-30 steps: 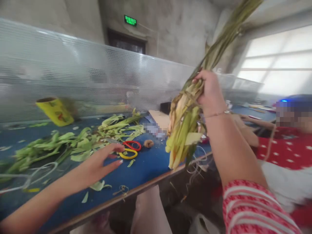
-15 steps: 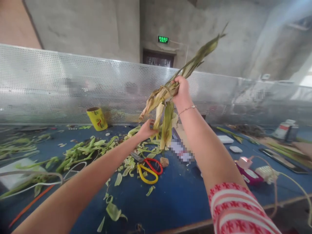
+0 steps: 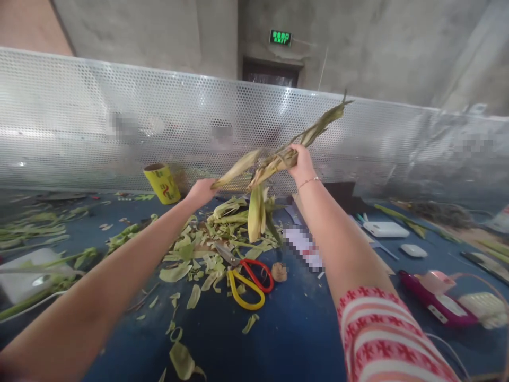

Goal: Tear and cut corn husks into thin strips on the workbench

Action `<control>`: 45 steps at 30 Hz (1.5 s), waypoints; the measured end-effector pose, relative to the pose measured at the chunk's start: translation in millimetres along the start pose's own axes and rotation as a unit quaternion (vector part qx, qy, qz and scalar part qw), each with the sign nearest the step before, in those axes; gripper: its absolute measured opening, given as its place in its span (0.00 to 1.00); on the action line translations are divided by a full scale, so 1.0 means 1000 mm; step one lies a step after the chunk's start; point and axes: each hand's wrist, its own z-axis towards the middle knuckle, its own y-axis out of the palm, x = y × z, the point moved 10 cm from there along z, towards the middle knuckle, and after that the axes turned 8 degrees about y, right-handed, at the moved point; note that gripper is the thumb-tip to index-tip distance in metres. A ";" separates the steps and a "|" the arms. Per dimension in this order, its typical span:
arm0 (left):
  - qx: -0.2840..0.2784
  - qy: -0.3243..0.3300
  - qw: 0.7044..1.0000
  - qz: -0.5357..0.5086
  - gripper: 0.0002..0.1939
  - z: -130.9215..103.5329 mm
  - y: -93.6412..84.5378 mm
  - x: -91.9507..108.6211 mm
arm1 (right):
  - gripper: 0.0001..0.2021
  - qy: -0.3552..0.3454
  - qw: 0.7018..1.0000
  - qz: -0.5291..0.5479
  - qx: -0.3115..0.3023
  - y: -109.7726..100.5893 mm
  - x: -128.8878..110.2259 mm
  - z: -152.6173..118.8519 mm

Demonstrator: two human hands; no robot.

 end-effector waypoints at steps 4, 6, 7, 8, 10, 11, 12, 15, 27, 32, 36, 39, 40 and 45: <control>0.068 -0.022 0.996 0.062 0.16 -0.002 -0.038 -0.021 | 0.08 -0.026 0.999 0.043 -0.012 0.033 -0.002 0.007; 0.089 -0.031 0.993 0.069 0.17 -0.003 -0.050 -0.028 | 0.09 -0.048 0.997 0.050 -0.033 0.053 -0.005 0.011; 0.097 -0.037 0.992 0.068 0.17 -0.005 -0.053 -0.031 | 0.10 -0.044 0.997 0.040 -0.039 0.059 -0.002 0.013; 0.101 -0.045 0.992 0.066 0.18 -0.008 -0.055 -0.034 | 0.12 -0.030 0.998 0.027 -0.038 0.061 0.005 0.013; 0.100 -0.061 0.991 0.065 0.17 -0.017 -0.054 -0.039 | 0.13 0.025 0.999 -0.001 -0.022 0.052 0.032 0.009; 0.093 -0.067 0.991 0.070 0.16 -0.023 -0.052 -0.040 | 0.13 0.057 0.998 -0.010 -0.014 0.043 0.049 0.004; 0.079 -0.067 0.992 0.078 0.15 -0.030 -0.048 -0.041 | 0.13 0.085 0.996 -0.019 -0.004 0.031 0.066 -0.004; 0.023 -0.057 0.993 0.105 0.13 -0.050 -0.034 -0.040 | 0.13 0.156 0.987 -0.050 -0.001 -0.006 0.112 -0.037; -0.088 -0.088 0.991 0.048 0.07 -0.097 0.018 -0.046 | 0.06 0.278 0.957 -0.041 0.064 -0.077 0.163 -0.118; -0.093 -0.099 0.990 0.021 0.06 -0.104 0.031 -0.046 | 0.07 0.309 0.939 -0.141 0.054 -0.080 0.163 -0.127; -0.041 -0.018 0.998 0.054 0.08 -0.104 0.026 -0.028 | 0.06 0.295 0.951 -0.082 0.037 -0.071 0.161 -0.128; 0.021 0.078 0.989 0.125 0.13 -0.109 0.018 -0.009 | 0.06 0.268 0.962 -0.022 0.054 -0.073 0.157 -0.125; 0.041 0.101 0.984 0.142 0.13 -0.112 0.016 -0.005 | 0.06 0.260 0.963 -0.004 0.067 -0.076 0.154 -0.123; 0.143 0.180 0.961 0.155 0.12 -0.126 0.001 0.007 | 0.08 0.161 0.971 0.095 0.147 -0.095 0.127 -0.115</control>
